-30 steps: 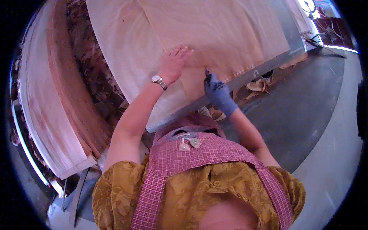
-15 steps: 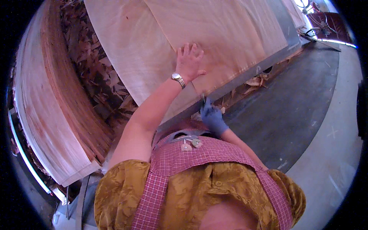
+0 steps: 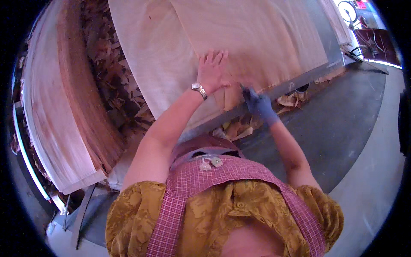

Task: The person sorts wood veneers by picking up sheets from a large stack, applying small pieces of tape to mark sections, and using a bamboo stick to manage the piles.

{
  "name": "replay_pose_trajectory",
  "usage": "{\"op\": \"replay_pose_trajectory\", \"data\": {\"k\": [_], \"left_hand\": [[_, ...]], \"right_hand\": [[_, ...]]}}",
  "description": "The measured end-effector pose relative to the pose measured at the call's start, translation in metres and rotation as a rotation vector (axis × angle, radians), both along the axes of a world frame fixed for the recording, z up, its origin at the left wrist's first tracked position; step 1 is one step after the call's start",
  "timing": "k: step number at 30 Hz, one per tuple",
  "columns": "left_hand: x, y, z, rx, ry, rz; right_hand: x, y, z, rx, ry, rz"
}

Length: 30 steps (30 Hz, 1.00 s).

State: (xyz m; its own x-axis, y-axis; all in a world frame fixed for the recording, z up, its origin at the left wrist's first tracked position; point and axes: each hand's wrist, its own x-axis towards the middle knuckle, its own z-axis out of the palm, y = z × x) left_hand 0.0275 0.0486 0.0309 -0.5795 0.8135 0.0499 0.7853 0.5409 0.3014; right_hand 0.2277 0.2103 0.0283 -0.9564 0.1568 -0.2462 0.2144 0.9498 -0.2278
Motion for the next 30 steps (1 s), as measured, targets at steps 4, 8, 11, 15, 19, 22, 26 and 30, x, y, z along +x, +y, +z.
{"op": "replay_pose_trajectory", "data": {"k": [4,8,11,15,19,22,26,30], "left_hand": [[0.003,0.0,0.0,0.066,0.046,0.008],[0.032,0.005,-0.037,0.375,-0.378,0.018],[0.067,0.015,-0.012,0.112,0.247,-0.199],[0.071,0.006,0.001,-0.074,0.096,-0.209],[0.082,0.017,-0.008,0.018,0.252,-0.221],[0.085,0.006,-0.051,0.252,0.17,-0.188],[0.06,-0.005,-0.021,0.246,-0.17,-0.202],[0.036,0.008,0.005,0.14,-0.263,-0.111]], "right_hand": [[0.093,0.022,0.001,-0.031,-0.149,-0.174],[0.032,0.056,0.015,-0.047,0.197,-0.229],[-0.037,0.073,-0.002,0.267,0.404,-0.258],[-0.163,0.07,-0.015,0.381,0.523,-0.112],[-0.316,0.091,-0.019,0.419,0.826,0.032],[-0.341,0.076,0.017,-0.061,0.853,-0.138],[-0.201,0.056,0.055,-0.261,0.992,-0.15],[0.016,0.063,0.036,-0.569,0.746,-0.714]]}}
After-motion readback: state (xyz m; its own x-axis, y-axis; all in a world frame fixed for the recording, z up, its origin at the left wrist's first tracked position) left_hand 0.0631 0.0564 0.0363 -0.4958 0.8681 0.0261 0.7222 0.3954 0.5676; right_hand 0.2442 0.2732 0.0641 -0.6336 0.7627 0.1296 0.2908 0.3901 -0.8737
